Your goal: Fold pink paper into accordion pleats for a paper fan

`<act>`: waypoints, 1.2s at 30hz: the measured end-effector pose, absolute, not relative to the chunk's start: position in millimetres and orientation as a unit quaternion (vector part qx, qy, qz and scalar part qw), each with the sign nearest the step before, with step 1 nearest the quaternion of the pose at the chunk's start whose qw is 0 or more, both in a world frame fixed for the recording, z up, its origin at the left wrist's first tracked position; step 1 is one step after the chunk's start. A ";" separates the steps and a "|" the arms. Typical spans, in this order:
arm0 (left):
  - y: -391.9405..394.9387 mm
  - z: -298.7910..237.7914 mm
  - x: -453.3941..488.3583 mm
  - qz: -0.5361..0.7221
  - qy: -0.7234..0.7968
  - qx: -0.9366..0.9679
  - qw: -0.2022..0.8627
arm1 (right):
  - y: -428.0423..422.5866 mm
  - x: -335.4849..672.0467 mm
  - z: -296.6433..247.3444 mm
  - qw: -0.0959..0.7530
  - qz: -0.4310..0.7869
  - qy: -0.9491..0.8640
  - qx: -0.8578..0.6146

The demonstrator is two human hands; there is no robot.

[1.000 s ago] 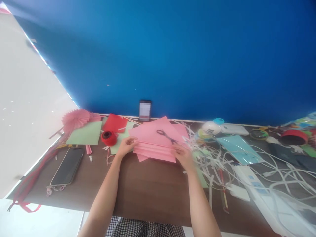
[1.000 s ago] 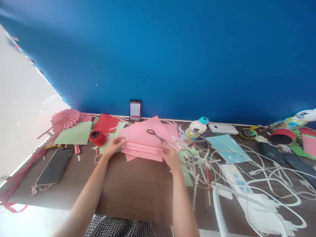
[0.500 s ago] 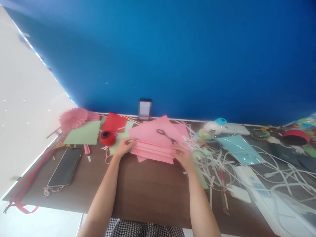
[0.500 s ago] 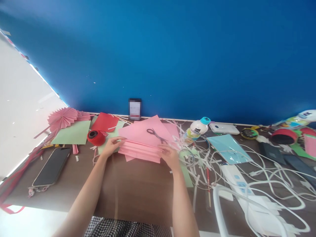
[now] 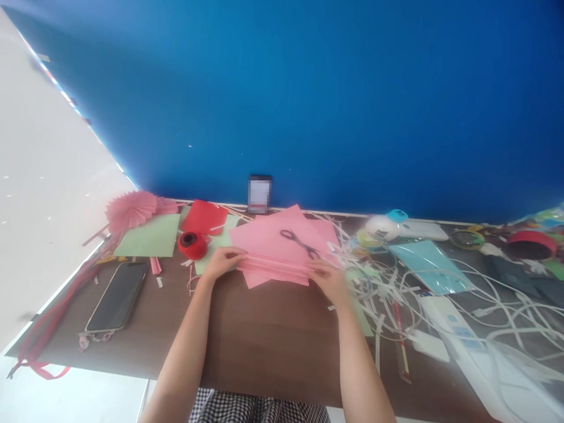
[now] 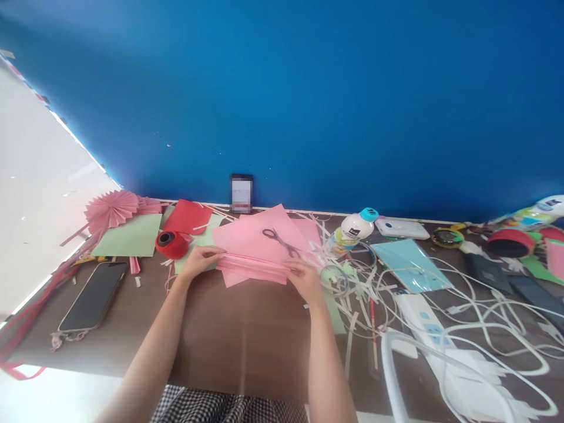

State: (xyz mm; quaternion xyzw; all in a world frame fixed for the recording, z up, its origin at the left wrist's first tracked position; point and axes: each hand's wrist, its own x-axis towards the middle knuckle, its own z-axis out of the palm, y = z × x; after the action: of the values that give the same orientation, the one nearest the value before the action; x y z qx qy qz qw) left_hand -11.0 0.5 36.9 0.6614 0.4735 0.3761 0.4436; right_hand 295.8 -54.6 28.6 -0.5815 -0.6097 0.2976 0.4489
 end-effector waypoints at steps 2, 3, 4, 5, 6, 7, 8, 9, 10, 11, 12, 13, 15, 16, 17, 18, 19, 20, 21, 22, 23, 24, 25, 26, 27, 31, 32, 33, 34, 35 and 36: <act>1.0 35.3 -11.3 0.378 0.473 0.665 0.437 | -54.2 296.5 26.8 0.446 0.289 -0.612 -0.585; 1.4 34.5 -11.4 0.378 0.475 0.665 0.435 | -54.1 296.7 26.4 0.445 0.286 -0.613 -0.587; 1.8 33.8 -11.5 0.377 0.478 0.664 0.433 | -53.9 296.7 26.3 0.443 0.283 -0.613 -0.590; 2.1 33.1 -11.6 0.377 0.482 0.663 0.431 | -53.8 296.6 26.4 0.442 0.281 -0.612 -0.592; 2.5 32.4 -11.7 0.378 0.484 0.662 0.430 | -53.7 296.3 26.6 0.441 0.280 -0.611 -0.595; 2.8 31.9 -11.7 0.380 0.486 0.660 0.428 | -53.6 295.9 26.9 0.440 0.280 -0.609 -0.597; 3.1 31.5 -11.6 0.382 0.486 0.659 0.428 | -53.5 295.3 27.4 0.440 0.281 -0.606 -0.600; 3.3 31.1 -11.4 0.384 0.486 0.659 0.427 | -53.3 294.6 27.9 0.441 0.282 -0.601 -0.604; 3.4 30.7 -11.1 0.386 0.485 0.658 0.427 | -53.2 293.8 28.4 0.442 0.283 -0.595 -0.609; 3.6 30.4 -10.6 0.387 0.483 0.659 0.427 | -53.0 293.0 28.9 0.442 0.285 -0.587 -0.616; 3.8 30.0 -10.1 0.387 0.480 0.661 0.428 | -52.9 292.3 29.4 0.442 0.289 -0.578 -0.623; 4.0 29.6 -9.4 0.387 0.477 0.662 0.429 | -52.9 291.8 29.7 0.442 0.293 -0.568 -0.629; 4.6 28.3 -7.8 0.391 0.470 0.661 0.435 | -52.8 291.3 29.8 0.445 0.305 -0.550 -0.637; 5.0 27.4 -6.9 0.395 0.469 0.656 0.440 | -52.8 291.3 29.7 0.449 0.311 -0.544 -0.637; 5.5 26.3 -6.0 0.401 0.470 0.647 0.447 | -52.8 291.3 29.6 0.452 0.318 -0.539 -0.635; 5.9 25.0 -5.0 0.409 0.472 0.634 0.456 | -52.8 291.3 29.5 0.457 0.324 -0.536 -0.631; 6.4 23.7 -4.1 0.420 0.474 0.618 0.466 | -52.8 291.2 29.7 0.463 0.330 -0.533 -0.627; 6.9 22.5 -3.1 0.432 0.475 0.600 0.476 | -52.8 290.9 30.2 0.469 0.335 -0.530 -0.622; 7.2 21.6 -2.2 0.445 0.473 0.585 0.485 | -52.8 290.5 30.9 0.475 0.338 -0.528 -0.618; 7.4 20.9 -1.4 0.456 0.469 0.575 0.491 | -52.8 290.0 31.9 0.480 0.338 -0.528 -0.614; 7.4 20.6 -0.6 0.463 0.464 0.571 0.495 | -52.7 289.6 32.9 0.485 0.335 -0.530 -0.609; 7.3 20.7 0.1 0.466 0.458 0.571 0.497 | -52.7 289.3 34.0 0.489 0.330 -0.535 -0.605; 7.1 21.0 0.6 0.466 0.455 0.574 0.497 | -52.8 289.1 34.9 0.490 0.326 -0.543 -0.599; 6.8 21.4 1.0 0.464 0.453 0.577 0.497 | -52.9 289.1 35.5 0.491 0.322 -0.551 -0.594; 6.6 22.0 1.3 0.462 0.452 0.580 0.497 | -53.1 289.2 35.8 0.491 0.319 -0.558 -0.588; 5.9 24.0 1.4 0.459 0.445 0.581 0.503 | -53.8 289.5 33.8 0.487 0.311 -0.578 -0.576; 5.8 24.4 1.5 0.456 0.445 0.583 0.505 | -53.9 289.4 33.0 0.485 0.307 -0.579 -0.579; 5.8 24.8 1.6 0.453 0.444 0.585 0.505 | -53.8 289.2 32.1 0.484 0.302 -0.578 -0.583; 5.8 25.1 1.8 0.451 0.444 0.589 0.503 | -53.6 289.0 31.3 0.484 0.297 -0.576 -0.588; 5.8 25.2 2.2 0.451 0.442 0.593 0.500 | -53.3 288.6 30.7 0.486 0.291 -0.573 -0.592; 5.9 25.3 2.6 0.452 0.440 0.597 0.496 | -53.0 288.3 30.2 0.488 0.283 -0.571 -0.596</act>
State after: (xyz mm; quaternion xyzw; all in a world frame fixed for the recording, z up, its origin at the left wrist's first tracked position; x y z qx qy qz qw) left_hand 2.6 5.9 25.3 0.5967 0.4402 0.4516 0.4962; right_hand 288.3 -53.0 30.2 -0.5963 -0.5707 0.2830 0.4885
